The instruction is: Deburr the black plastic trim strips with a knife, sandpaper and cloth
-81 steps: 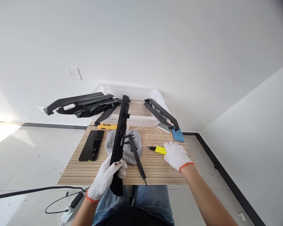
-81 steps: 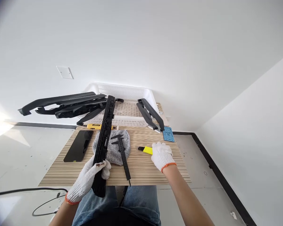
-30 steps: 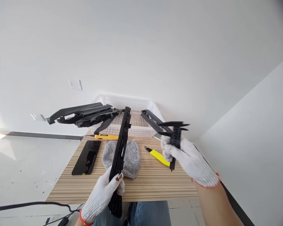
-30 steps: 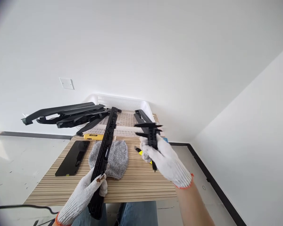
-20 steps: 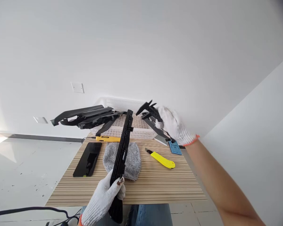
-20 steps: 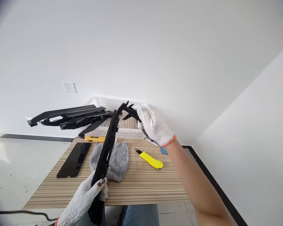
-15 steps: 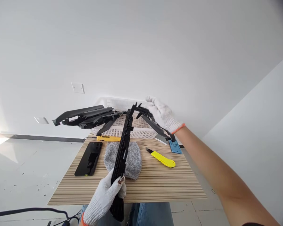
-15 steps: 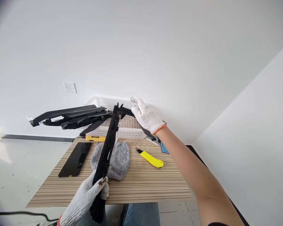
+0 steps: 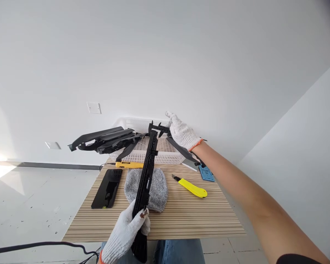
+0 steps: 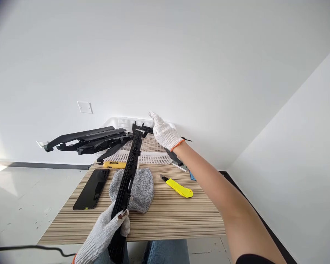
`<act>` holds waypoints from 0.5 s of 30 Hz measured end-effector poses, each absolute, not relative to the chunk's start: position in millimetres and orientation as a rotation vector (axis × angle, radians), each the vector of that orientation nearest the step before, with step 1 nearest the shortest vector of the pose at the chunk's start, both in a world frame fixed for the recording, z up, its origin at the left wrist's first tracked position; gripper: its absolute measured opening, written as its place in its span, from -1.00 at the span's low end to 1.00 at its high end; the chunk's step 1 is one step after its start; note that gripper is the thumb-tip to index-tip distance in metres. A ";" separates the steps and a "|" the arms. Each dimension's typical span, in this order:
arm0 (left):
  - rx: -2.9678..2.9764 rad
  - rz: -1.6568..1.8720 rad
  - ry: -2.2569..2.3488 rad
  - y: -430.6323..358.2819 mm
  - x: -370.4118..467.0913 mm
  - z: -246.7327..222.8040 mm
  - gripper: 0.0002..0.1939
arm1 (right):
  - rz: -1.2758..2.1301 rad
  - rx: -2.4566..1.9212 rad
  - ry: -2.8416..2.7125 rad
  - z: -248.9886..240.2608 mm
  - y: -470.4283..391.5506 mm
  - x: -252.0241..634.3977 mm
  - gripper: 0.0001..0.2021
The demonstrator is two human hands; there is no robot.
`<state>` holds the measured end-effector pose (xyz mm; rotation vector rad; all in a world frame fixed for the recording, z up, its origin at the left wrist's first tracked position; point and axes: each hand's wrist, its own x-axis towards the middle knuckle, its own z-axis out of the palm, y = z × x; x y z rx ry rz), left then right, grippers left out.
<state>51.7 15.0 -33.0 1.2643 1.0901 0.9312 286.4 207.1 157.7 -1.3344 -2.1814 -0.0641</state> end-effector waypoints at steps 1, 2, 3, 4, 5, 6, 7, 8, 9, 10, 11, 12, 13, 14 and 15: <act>1.272 0.930 1.085 15.4 51.4 -33.8 -0.62 | -0.057 -1.291 -2.188 156.2 208.9 287.7 -0.41; 1.276 0.929 1.082 15.8 51.1 -34.8 -0.62 | -0.044 -1.246 -2.202 154.7 210.7 289.0 -0.43; 1.275 0.930 1.079 16.2 50.7 -35.8 -0.62 | -0.021 -1.206 -2.224 153.3 212.1 290.2 -0.45; 1.266 0.935 1.078 16.6 50.4 -36.7 -0.62 | 0.008 -1.172 -2.248 152.2 213.3 291.3 -0.49; 1.255 0.940 1.077 17.0 50.2 -37.4 -0.62 | 0.040 -1.144 -2.267 151.5 214.1 292.0 -0.53; 1.245 0.943 1.077 17.4 50.0 -37.8 -0.61 | 0.073 -1.123 -2.281 151.1 214.5 292.4 -0.57; 1.239 0.946 1.079 17.7 49.9 -37.8 -0.60 | 0.106 -1.113 -2.284 151.2 214.6 292.5 -0.61; 1.237 0.946 1.083 17.8 50.0 -37.4 -0.59 | 0.146 -1.117 -2.278 151.6 214.3 292.2 -0.64; 1.238 0.947 1.088 17.9 50.1 -36.8 -0.58 | 0.197 -1.133 -2.267 152.5 213.8 291.7 -0.66; 1.238 0.949 1.090 17.9 50.3 -35.9 -0.58 | 0.255 -1.155 -2.257 153.7 213.1 291.2 -0.68; 1.235 0.955 1.091 17.8 50.5 -34.8 -0.57 | 0.307 -1.178 -2.254 155.4 212.1 290.7 -0.68; 1.230 0.959 1.092 17.7 50.8 -33.5 -0.57 | 0.340 -1.200 -2.262 157.5 210.9 290.4 -0.69; 1.224 0.963 1.096 17.5 51.1 -32.0 -0.56 | 0.343 -1.217 -2.280 160.0 209.5 290.4 -0.70; 1.216 0.963 1.100 17.3 51.3 -30.3 -0.55 | 0.316 -1.229 -2.305 162.9 207.7 290.6 -0.69; 1.209 0.963 1.104 17.2 51.6 -28.4 -0.54 | 0.265 -1.241 -2.328 166.0 205.7 291.0 -0.68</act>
